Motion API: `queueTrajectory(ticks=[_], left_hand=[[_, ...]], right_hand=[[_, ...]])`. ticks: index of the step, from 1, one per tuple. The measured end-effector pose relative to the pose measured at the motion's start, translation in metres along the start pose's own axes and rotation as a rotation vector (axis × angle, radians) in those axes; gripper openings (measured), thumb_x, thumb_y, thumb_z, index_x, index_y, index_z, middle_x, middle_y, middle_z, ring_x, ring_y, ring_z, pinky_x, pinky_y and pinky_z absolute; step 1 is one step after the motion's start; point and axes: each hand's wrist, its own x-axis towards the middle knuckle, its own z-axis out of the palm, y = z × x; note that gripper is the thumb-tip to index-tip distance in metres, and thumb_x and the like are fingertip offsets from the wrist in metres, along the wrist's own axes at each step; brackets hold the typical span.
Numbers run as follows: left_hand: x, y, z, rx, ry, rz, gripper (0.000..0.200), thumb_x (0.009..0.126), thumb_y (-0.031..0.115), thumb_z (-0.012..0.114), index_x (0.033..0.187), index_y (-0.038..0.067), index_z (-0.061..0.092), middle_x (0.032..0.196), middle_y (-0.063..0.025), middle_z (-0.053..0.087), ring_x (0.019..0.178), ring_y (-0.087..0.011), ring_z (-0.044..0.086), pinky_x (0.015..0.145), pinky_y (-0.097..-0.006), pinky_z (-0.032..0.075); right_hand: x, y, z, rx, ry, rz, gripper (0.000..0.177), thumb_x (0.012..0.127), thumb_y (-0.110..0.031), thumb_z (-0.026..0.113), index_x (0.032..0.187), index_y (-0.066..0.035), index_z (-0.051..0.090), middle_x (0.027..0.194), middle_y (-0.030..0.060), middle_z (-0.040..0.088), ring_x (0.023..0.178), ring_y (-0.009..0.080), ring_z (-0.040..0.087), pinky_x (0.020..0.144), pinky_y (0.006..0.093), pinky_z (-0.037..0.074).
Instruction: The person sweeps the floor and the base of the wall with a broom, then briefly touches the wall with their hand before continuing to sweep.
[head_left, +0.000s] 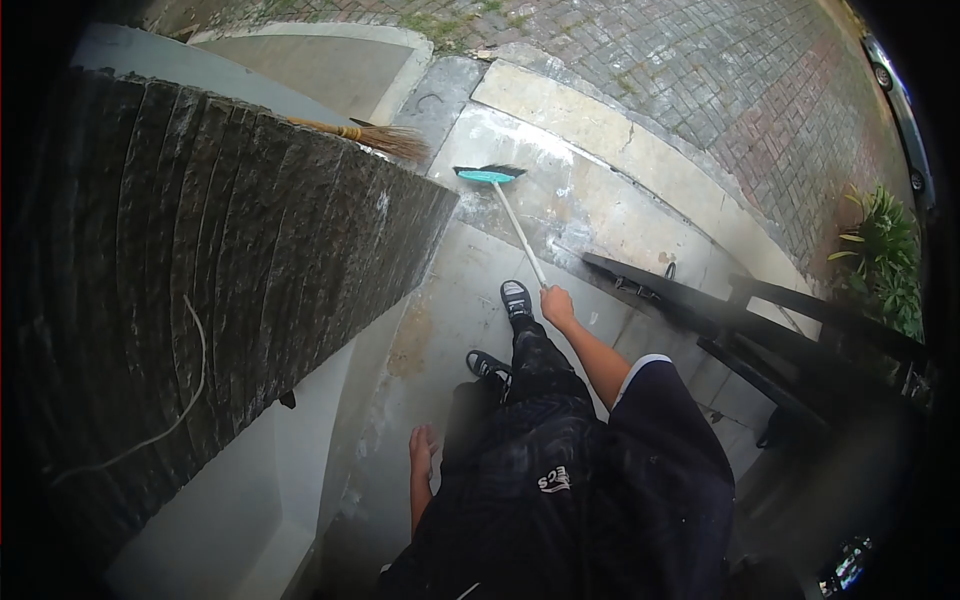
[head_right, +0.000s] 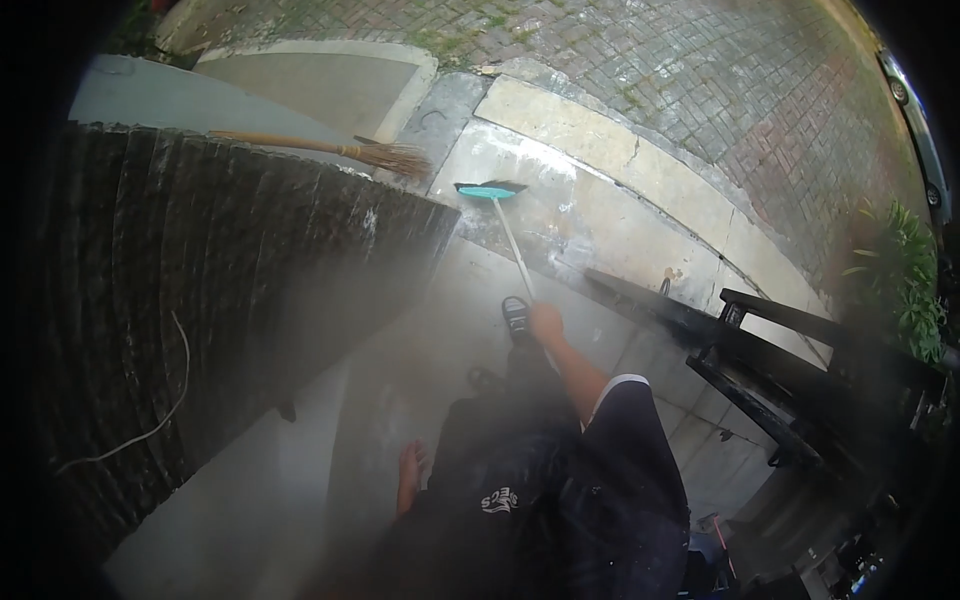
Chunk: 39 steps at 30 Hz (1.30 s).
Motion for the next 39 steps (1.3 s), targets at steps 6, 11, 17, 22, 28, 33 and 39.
queueTrajectory(ticks=[6,11,17,22,28,33,39], left_hand=[[0.043,-0.043,-0.016,-0.059,-0.097,0.122,0.036,0.081,0.031,0.039,0.106,0.005,0.043,0.099,-0.0082,0.049,0.089,-0.0169,0.047,0.077,-0.0271,0.034],[0.056,-0.111,-0.036,-0.187,-0.024,0.150,0.031,0.079,0.028,0.042,0.102,0.007,0.046,0.093,-0.0058,0.051,0.086,-0.0148,0.047,0.073,-0.0272,0.036],[0.017,-0.219,-0.070,-0.448,0.090,0.170,0.028,0.071,0.015,0.053,0.098,0.008,0.047,0.081,-0.0043,0.054,0.069,-0.0094,0.049,0.053,-0.0206,0.036],[0.000,-0.326,-0.081,-0.124,0.147,0.370,0.031,0.073,0.020,0.051,0.101,0.008,0.045,0.081,-0.0050,0.054,0.069,-0.0107,0.049,0.054,-0.0238,0.037],[-0.010,-0.348,-0.099,-0.031,0.210,0.284,0.033,0.077,0.029,0.045,0.104,0.010,0.043,0.089,-0.0067,0.052,0.080,-0.0149,0.049,0.064,-0.0297,0.039],[0.014,-0.310,-0.104,-0.039,0.120,0.328,0.034,0.077,0.031,0.044,0.104,0.011,0.043,0.092,-0.0070,0.051,0.083,-0.0159,0.048,0.066,-0.0309,0.038],[0.034,-0.245,-0.083,-0.058,0.053,0.330,0.035,0.078,0.033,0.042,0.104,0.011,0.043,0.095,-0.0073,0.050,0.086,-0.0172,0.048,0.070,-0.0322,0.038]], right_hand=[[-0.081,0.038,0.004,-0.103,-0.245,0.082,0.034,0.073,-0.029,0.048,0.078,0.005,0.053,0.078,0.0248,0.054,0.076,0.0381,0.052,0.068,0.0421,0.041],[-0.103,0.003,-0.017,-0.282,-0.293,-0.046,0.037,0.073,-0.028,0.048,0.081,0.007,0.052,0.081,0.0264,0.053,0.078,0.0381,0.052,0.069,0.0408,0.041],[-0.118,-0.058,-0.005,-0.644,-0.378,-0.335,0.039,0.067,-0.032,0.053,0.075,0.007,0.054,0.077,0.0245,0.055,0.077,0.0334,0.054,0.068,0.0385,0.042],[-0.132,-0.062,0.030,-0.637,-0.581,-0.483,0.034,0.065,-0.029,0.058,0.053,0.002,0.053,0.050,0.0105,0.052,0.043,0.0191,0.049,0.044,0.0327,0.038],[-0.137,-0.023,0.037,-0.326,-0.750,-0.494,0.025,0.071,-0.023,0.054,0.058,-0.002,0.052,0.044,0.0014,0.042,0.033,0.0103,0.035,0.031,0.0265,0.025],[-0.182,-0.024,-0.003,-0.356,-0.291,-0.217,0.030,0.067,-0.026,0.053,0.056,0.002,0.052,0.049,0.0068,0.049,0.041,0.0170,0.047,0.040,0.0290,0.036],[-0.147,0.003,-0.028,-0.308,0.033,-0.121,0.038,0.067,-0.031,0.055,0.067,0.006,0.054,0.070,0.0218,0.056,0.067,0.0304,0.056,0.060,0.0362,0.043]])
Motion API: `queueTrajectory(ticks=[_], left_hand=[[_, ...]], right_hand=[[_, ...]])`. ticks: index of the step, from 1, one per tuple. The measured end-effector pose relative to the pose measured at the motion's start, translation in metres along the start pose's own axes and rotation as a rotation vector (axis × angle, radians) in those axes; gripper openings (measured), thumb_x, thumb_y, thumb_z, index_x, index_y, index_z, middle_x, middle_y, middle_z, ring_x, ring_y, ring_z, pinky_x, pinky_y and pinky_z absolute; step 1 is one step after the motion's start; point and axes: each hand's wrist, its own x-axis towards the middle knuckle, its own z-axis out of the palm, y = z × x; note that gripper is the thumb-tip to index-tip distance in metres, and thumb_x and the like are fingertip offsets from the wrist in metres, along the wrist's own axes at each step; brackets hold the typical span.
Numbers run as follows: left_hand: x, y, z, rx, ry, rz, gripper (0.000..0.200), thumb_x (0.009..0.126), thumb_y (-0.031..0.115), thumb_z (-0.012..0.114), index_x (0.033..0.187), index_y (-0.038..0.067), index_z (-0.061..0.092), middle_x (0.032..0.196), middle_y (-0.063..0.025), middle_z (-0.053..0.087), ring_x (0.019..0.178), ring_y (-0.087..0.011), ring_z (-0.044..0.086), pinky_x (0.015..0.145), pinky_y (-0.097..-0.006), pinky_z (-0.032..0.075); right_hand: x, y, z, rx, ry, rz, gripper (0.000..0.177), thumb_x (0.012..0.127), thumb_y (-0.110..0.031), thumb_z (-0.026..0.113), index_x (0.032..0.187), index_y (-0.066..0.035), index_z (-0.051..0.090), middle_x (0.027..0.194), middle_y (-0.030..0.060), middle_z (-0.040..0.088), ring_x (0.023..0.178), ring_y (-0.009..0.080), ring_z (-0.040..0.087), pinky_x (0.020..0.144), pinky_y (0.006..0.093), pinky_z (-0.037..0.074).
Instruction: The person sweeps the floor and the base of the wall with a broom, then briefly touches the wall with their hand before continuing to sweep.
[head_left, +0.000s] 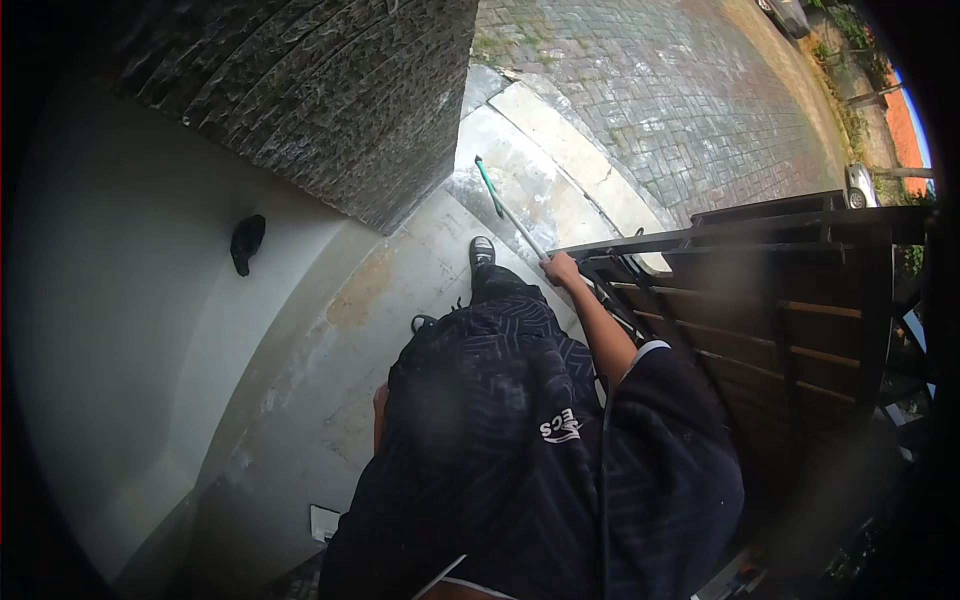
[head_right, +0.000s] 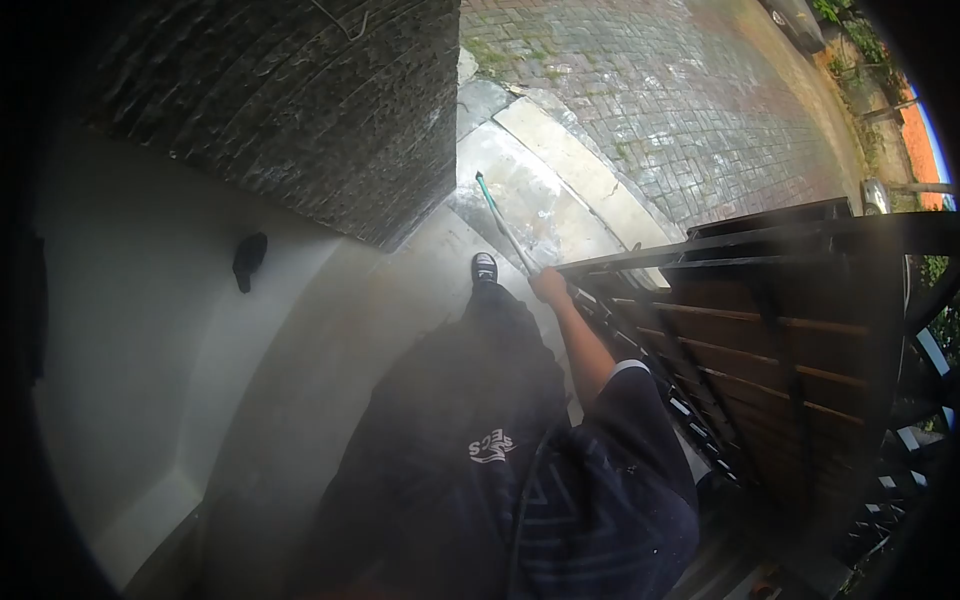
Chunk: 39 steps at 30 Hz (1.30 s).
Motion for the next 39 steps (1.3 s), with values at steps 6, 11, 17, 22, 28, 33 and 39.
queueTrajectory(ticks=[6,11,17,22,28,33,39], left_hand=[[0.087,0.039,0.026,-0.492,-0.012,-0.364,0.035,0.079,0.035,0.040,0.105,0.013,0.043,0.101,-0.0070,0.048,0.091,-0.0187,0.046,0.076,-0.0320,0.036],[0.082,0.132,0.081,-0.232,0.034,-0.337,0.032,0.079,0.034,0.040,0.104,0.014,0.044,0.100,-0.0068,0.049,0.090,-0.0177,0.047,0.075,-0.0322,0.036],[0.055,0.182,0.115,-0.196,0.055,-0.354,0.031,0.079,0.034,0.040,0.104,0.014,0.044,0.099,-0.0066,0.049,0.089,-0.0174,0.047,0.074,-0.0320,0.037],[0.060,0.228,0.141,-0.131,0.032,-0.369,0.031,0.079,0.034,0.040,0.103,0.014,0.044,0.098,-0.0064,0.050,0.089,-0.0171,0.047,0.074,-0.0318,0.037],[0.072,0.276,0.176,-0.124,0.022,-0.371,0.031,0.079,0.034,0.040,0.103,0.014,0.044,0.097,-0.0062,0.050,0.088,-0.0168,0.047,0.074,-0.0316,0.037],[0.072,0.291,0.187,-0.120,0.032,-0.298,0.030,0.080,0.033,0.040,0.102,0.013,0.045,0.095,-0.0056,0.052,0.084,-0.0150,0.049,0.070,-0.0295,0.038],[0.087,0.221,0.189,-0.263,-0.032,-0.325,0.027,0.080,0.029,0.042,0.098,0.010,0.048,0.091,-0.0052,0.053,0.077,-0.0132,0.050,0.066,-0.0263,0.040]], right_hand=[[0.071,0.019,-0.016,0.098,-0.092,0.092,0.041,0.067,-0.028,0.053,0.086,0.008,0.049,0.084,0.0251,0.053,0.081,0.0351,0.052,0.071,0.0385,0.041],[0.139,0.046,-0.029,0.159,-0.179,0.110,0.028,0.066,-0.018,0.048,0.076,0.007,0.054,0.078,0.0266,0.054,0.077,0.0357,0.054,0.068,0.0382,0.043],[0.160,0.030,-0.087,-0.030,-0.250,-0.133,0.026,0.065,-0.015,0.046,0.077,0.007,0.054,0.078,0.0275,0.053,0.075,0.0356,0.054,0.067,0.0392,0.043],[0.189,0.003,-0.104,-0.064,-0.300,-0.213,0.024,0.065,-0.013,0.045,0.074,0.006,0.056,0.075,0.0246,0.055,0.072,0.0362,0.055,0.065,0.0382,0.044],[0.275,-0.026,-0.111,-0.419,-0.310,-0.319,0.021,0.069,-0.013,0.045,0.078,-0.001,0.060,0.085,0.0155,0.058,0.079,0.0238,0.057,0.063,0.0329,0.046],[0.316,0.005,-0.130,-0.601,-0.295,-0.310,0.024,0.073,-0.022,0.046,0.083,-0.005,0.059,0.088,0.0124,0.057,0.081,0.0248,0.056,0.065,0.0340,0.046],[0.320,0.072,-0.150,-0.465,-0.289,-0.124,0.031,0.075,-0.032,0.046,0.082,-0.004,0.059,0.086,0.0137,0.057,0.080,0.0267,0.056,0.066,0.0357,0.045]])
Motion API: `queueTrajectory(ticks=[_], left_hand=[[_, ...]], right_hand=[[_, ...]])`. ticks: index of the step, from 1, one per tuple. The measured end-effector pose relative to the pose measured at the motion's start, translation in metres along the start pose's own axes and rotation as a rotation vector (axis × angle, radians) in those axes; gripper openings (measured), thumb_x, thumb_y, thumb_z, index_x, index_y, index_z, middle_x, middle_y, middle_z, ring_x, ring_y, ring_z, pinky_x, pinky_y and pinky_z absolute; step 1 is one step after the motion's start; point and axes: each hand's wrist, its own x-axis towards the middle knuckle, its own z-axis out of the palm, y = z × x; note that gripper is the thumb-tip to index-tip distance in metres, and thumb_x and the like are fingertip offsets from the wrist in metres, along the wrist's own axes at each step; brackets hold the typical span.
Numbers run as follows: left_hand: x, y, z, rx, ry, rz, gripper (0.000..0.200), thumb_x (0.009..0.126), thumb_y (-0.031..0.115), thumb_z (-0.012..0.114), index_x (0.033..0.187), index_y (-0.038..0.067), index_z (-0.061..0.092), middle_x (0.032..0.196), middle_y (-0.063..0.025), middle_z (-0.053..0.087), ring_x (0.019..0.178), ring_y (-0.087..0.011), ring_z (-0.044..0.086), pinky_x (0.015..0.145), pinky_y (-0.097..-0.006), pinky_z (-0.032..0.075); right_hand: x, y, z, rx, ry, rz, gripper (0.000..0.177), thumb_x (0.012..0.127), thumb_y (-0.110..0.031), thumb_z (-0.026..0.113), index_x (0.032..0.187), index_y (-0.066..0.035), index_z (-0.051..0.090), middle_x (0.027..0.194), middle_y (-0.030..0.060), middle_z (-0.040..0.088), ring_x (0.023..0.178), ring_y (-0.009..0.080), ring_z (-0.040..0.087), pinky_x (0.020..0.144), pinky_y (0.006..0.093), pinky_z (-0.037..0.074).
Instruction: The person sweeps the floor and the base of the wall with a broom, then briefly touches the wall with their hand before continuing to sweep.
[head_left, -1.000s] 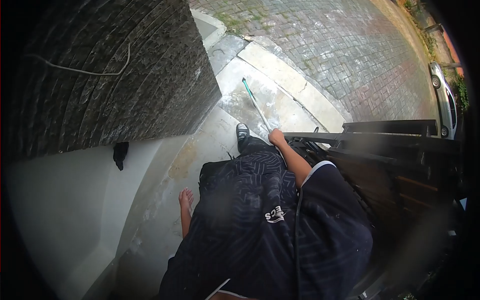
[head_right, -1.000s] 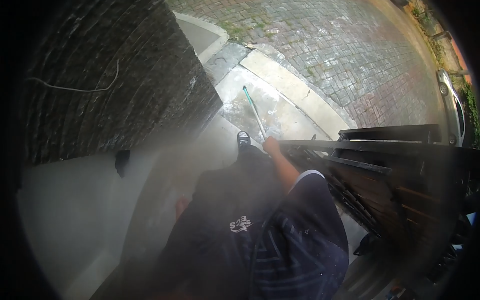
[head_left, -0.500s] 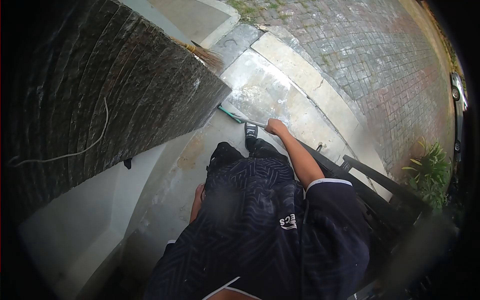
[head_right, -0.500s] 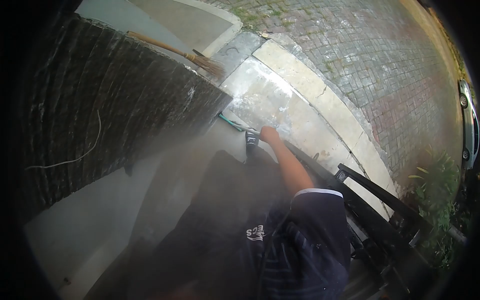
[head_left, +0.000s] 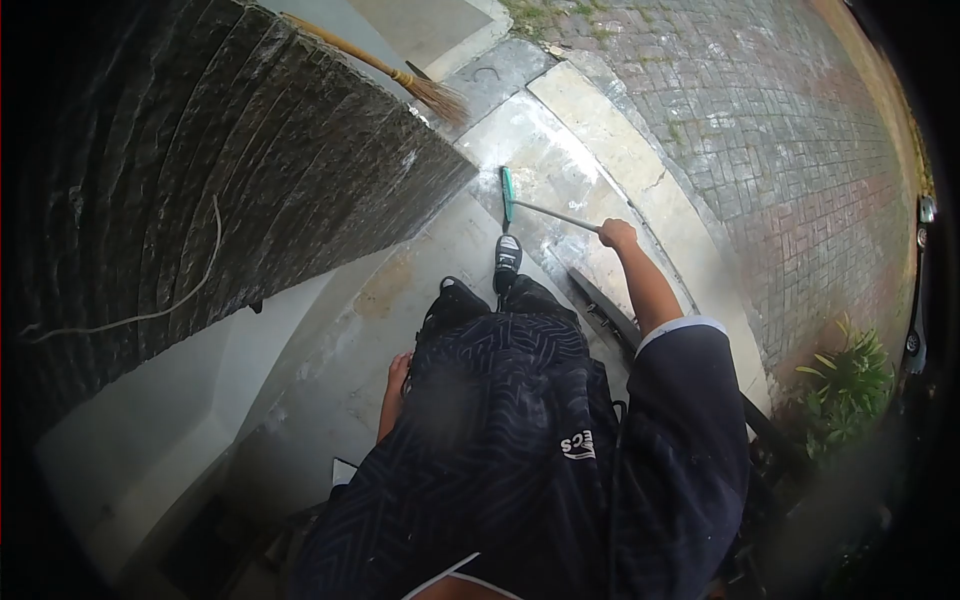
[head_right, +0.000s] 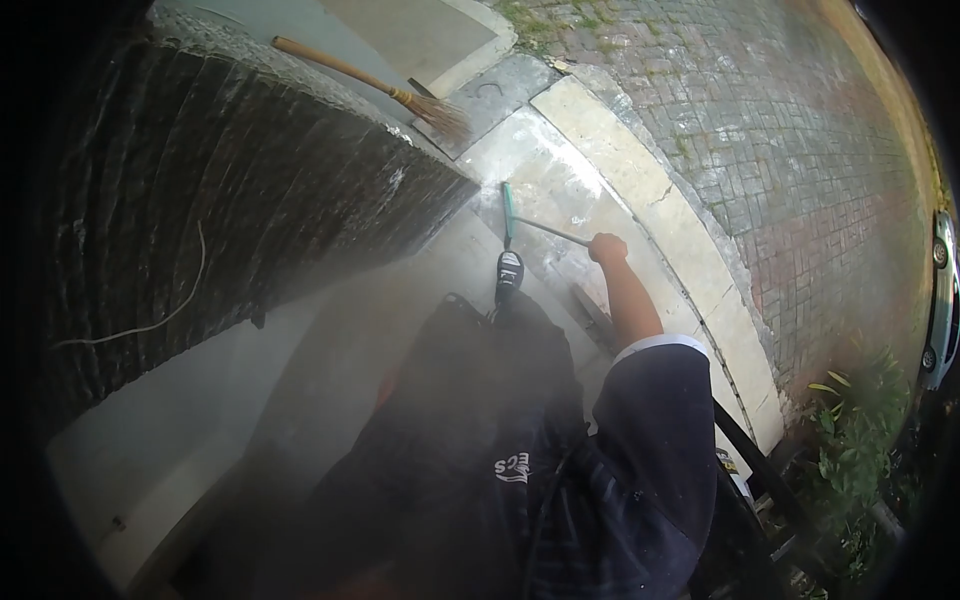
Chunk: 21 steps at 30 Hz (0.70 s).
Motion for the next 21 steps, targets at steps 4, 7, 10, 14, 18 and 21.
queueTrajectory(ticks=[4,7,10,14,18,21], left_hand=[[0.014,-0.006,-0.010,0.047,-0.006,-0.013,0.026,0.080,0.029,0.042,0.097,0.010,0.049,0.090,-0.0050,0.053,0.076,-0.0130,0.050,0.066,-0.0260,0.040],[0.023,-0.008,-0.011,0.080,-0.022,-0.027,0.026,0.080,0.028,0.042,0.097,0.010,0.049,0.089,-0.0049,0.053,0.075,-0.0128,0.050,0.065,-0.0257,0.040],[0.020,-0.018,-0.015,0.092,-0.016,-0.050,0.025,0.080,0.028,0.042,0.096,0.010,0.049,0.088,-0.0048,0.053,0.074,-0.0127,0.050,0.065,-0.0255,0.040],[0.007,-0.004,-0.008,0.091,0.009,-0.061,0.025,0.080,0.028,0.042,0.096,0.010,0.049,0.088,-0.0047,0.053,0.073,-0.0125,0.050,0.065,-0.0253,0.040],[-0.018,0.024,0.003,0.200,0.052,0.107,0.026,0.081,0.028,0.041,0.097,0.009,0.049,0.087,-0.0051,0.052,0.078,-0.0139,0.050,0.068,-0.0264,0.040],[-0.027,0.014,-0.013,0.413,0.090,0.139,0.027,0.081,0.028,0.040,0.098,0.009,0.048,0.091,-0.0059,0.051,0.083,-0.0148,0.049,0.071,-0.0275,0.039]], right_hand=[[-0.011,0.004,-0.020,0.053,0.082,0.080,0.030,0.074,-0.030,0.047,0.081,-0.003,0.059,0.084,0.0148,0.057,0.079,0.0268,0.056,0.066,0.0341,0.045],[-0.010,-0.001,-0.035,-0.092,0.127,0.037,0.021,0.074,-0.020,0.048,0.079,-0.004,0.060,0.083,0.0141,0.058,0.078,0.0249,0.057,0.064,0.0320,0.046],[-0.017,-0.028,-0.055,-0.185,0.156,-0.037,0.015,0.071,-0.011,0.048,0.077,-0.004,0.061,0.082,0.0130,0.058,0.076,0.0226,0.058,0.061,0.0296,0.047],[-0.023,-0.099,-0.054,-0.356,0.171,-0.395,0.014,0.068,-0.009,0.049,0.074,-0.005,0.061,0.079,0.0113,0.059,0.074,0.0213,0.058,0.060,0.0285,0.047],[-0.028,-0.183,-0.034,-0.387,0.077,-0.674,0.015,0.069,-0.012,0.049,0.077,-0.006,0.061,0.083,0.0113,0.058,0.075,0.0207,0.058,0.062,0.0295,0.046],[-0.005,-0.227,0.023,-0.328,-0.021,-0.632,0.019,0.072,-0.018,0.047,0.083,-0.008,0.060,0.090,0.0087,0.057,0.086,0.0204,0.055,0.066,0.0300,0.045]])
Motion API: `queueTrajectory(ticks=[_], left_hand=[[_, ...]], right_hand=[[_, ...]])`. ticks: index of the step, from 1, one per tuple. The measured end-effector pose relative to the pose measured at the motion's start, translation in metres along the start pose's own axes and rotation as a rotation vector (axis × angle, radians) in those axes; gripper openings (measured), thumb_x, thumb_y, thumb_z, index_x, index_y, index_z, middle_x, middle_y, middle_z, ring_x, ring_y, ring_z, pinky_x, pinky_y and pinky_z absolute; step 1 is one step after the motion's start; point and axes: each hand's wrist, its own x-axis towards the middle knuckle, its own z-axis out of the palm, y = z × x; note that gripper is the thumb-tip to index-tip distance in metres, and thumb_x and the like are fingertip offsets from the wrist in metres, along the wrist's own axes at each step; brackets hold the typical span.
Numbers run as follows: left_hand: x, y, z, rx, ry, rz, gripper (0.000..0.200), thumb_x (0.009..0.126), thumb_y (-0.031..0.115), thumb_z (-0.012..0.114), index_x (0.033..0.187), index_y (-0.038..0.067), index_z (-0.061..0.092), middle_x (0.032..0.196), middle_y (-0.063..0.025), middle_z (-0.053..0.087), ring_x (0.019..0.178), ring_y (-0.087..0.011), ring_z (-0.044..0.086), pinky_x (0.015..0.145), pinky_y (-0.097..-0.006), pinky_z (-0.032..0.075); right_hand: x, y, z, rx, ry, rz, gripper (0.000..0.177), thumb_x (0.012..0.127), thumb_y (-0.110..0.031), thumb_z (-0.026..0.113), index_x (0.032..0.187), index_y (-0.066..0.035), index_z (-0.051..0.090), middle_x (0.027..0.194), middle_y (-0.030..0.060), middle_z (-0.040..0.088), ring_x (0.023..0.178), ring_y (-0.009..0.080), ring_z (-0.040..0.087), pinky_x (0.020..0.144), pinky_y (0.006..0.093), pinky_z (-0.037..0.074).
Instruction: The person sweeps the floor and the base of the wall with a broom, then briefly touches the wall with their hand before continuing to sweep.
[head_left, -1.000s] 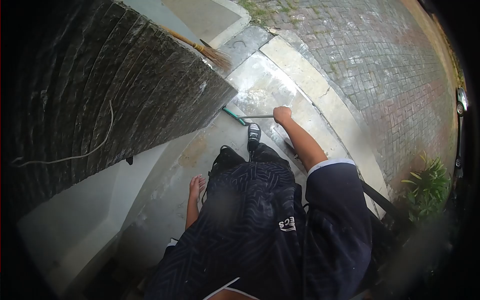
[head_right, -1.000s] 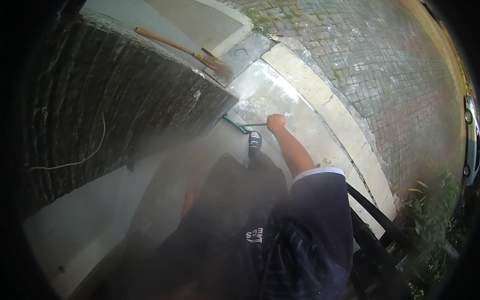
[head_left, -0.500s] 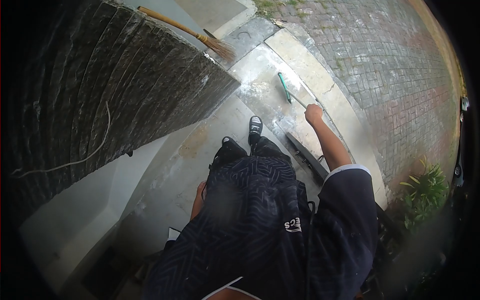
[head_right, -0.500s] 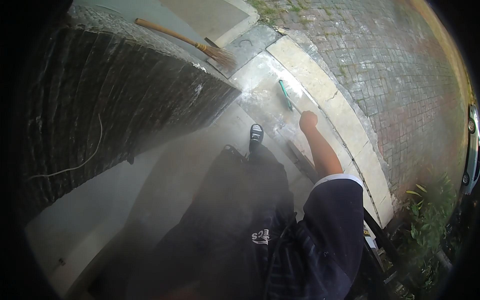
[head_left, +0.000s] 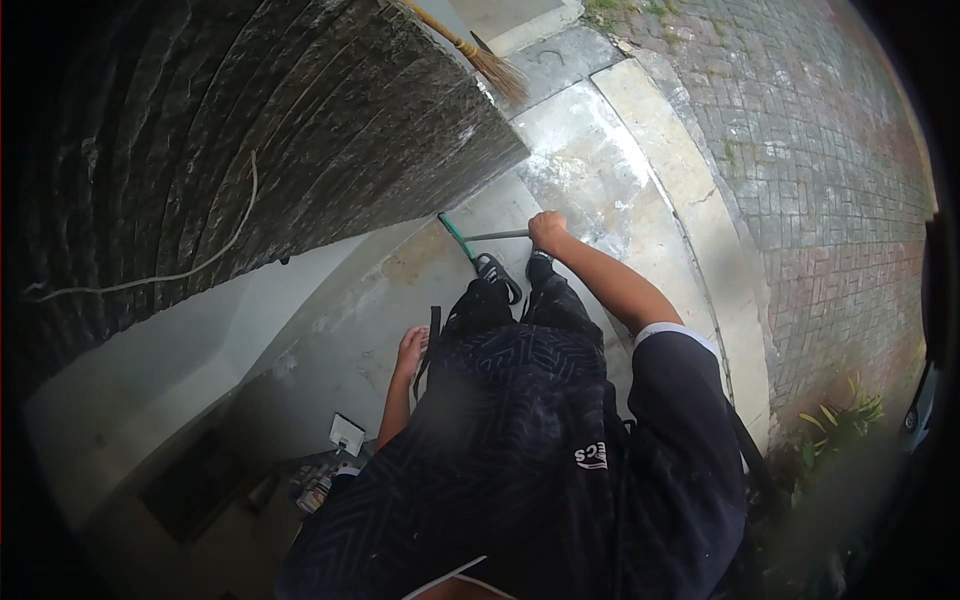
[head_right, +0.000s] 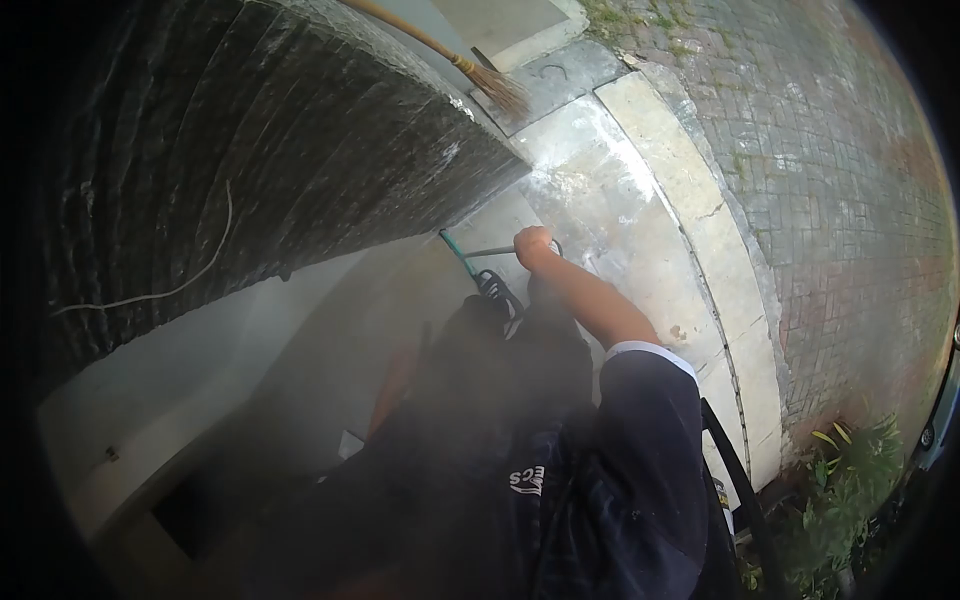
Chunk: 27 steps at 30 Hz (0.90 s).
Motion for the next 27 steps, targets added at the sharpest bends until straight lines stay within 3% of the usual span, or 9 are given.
queueTrajectory(ticks=[5,12,14,17,19,21,24,26,27], left_hand=[[-0.062,0.005,-0.006,-0.359,0.057,-0.224,0.030,0.080,0.031,0.041,0.100,0.009,0.046,0.098,-0.0065,0.049,0.091,-0.0180,0.046,0.075,-0.0328,0.036],[-0.078,-0.108,-0.015,-0.097,0.012,-0.040,0.032,0.077,0.031,0.043,0.102,0.010,0.045,0.098,-0.0073,0.048,0.089,-0.0204,0.045,0.075,-0.0356,0.036],[-0.073,-0.123,-0.020,-0.333,-0.001,-0.287,0.034,0.077,0.032,0.043,0.102,0.010,0.045,0.098,-0.0073,0.048,0.090,-0.0204,0.045,0.075,-0.0355,0.036],[-0.045,-0.210,-0.018,-0.236,-0.027,0.066,0.035,0.076,0.034,0.043,0.102,0.010,0.045,0.098,-0.0068,0.048,0.089,-0.0197,0.046,0.074,-0.0345,0.036],[-0.062,-0.186,-0.019,-0.423,0.050,-0.016,0.035,0.076,0.034,0.043,0.102,0.010,0.045,0.097,-0.0064,0.048,0.088,-0.0188,0.046,0.073,-0.0339,0.037],[-0.092,-0.139,-0.040,-0.568,0.121,-0.163,0.035,0.076,0.036,0.043,0.101,0.011,0.047,0.096,-0.0053,0.049,0.086,-0.0167,0.047,0.071,-0.0321,0.038],[-0.066,-0.270,-0.023,-0.773,0.156,0.018,0.033,0.077,0.035,0.043,0.098,0.011,0.048,0.091,-0.0035,0.051,0.082,-0.0152,0.048,0.067,-0.0298,0.038],[-0.082,-0.304,-0.026,-0.859,0.233,0.045,0.030,0.076,0.032,0.045,0.096,0.011,0.049,0.086,-0.0021,0.052,0.080,-0.0144,0.049,0.065,-0.0285,0.038],[-0.089,-0.323,-0.028,-0.920,0.282,0.046,0.030,0.076,0.032,0.045,0.096,0.011,0.049,0.086,-0.0021,0.052,0.080,-0.0144,0.049,0.065,-0.0285,0.038]], right_hand=[[0.025,-0.021,0.055,0.092,-0.109,0.155,0.026,0.075,-0.028,0.047,0.090,-0.010,0.059,0.095,0.0067,0.056,0.091,0.0200,0.052,0.068,0.0299,0.045],[-0.044,0.056,0.037,0.207,-0.216,0.451,0.045,0.071,-0.046,0.046,0.092,-0.008,0.057,0.098,0.0103,0.054,0.092,0.0240,0.051,0.075,0.0326,0.042],[-0.072,0.070,0.037,0.221,-0.190,0.524,0.048,0.071,-0.048,0.046,0.092,-0.007,0.057,0.097,0.0124,0.054,0.091,0.0241,0.052,0.075,0.0336,0.042],[-0.106,0.079,0.053,0.419,-0.249,0.670,0.053,0.072,-0.051,0.042,0.086,-0.003,0.057,0.084,0.0141,0.058,0.081,0.0233,0.055,0.067,0.0343,0.042],[-0.111,0.080,0.100,0.472,-0.011,0.562,0.051,0.077,-0.046,0.037,0.077,0.001,0.056,0.060,0.0141,0.055,0.054,0.0245,0.053,0.055,0.0367,0.040],[-0.112,0.052,0.117,0.717,0.056,0.723,0.035,0.078,-0.030,0.041,0.071,0.002,0.054,0.065,0.0185,0.055,0.064,0.0268,0.057,0.051,0.0357,0.043],[-0.108,0.032,0.149,-0.201,0.177,0.138,0.005,0.060,0.000,0.049,0.060,-0.002,0.054,0.072,0.0166,0.056,0.065,0.0317,0.055,0.053,0.0339,0.046],[-0.122,0.028,0.153,-0.205,0.278,-0.068,0.005,0.060,-0.003,0.047,0.057,-0.001,0.050,0.058,0.0198,0.052,0.052,0.0311,0.052,0.042,0.0348,0.040],[-0.114,0.032,0.165,-0.063,0.213,0.094,0.010,0.060,-0.002,0.046,0.066,-0.002,0.054,0.073,0.0199,0.055,0.069,0.0335,0.054,0.059,0.0360,0.044]])
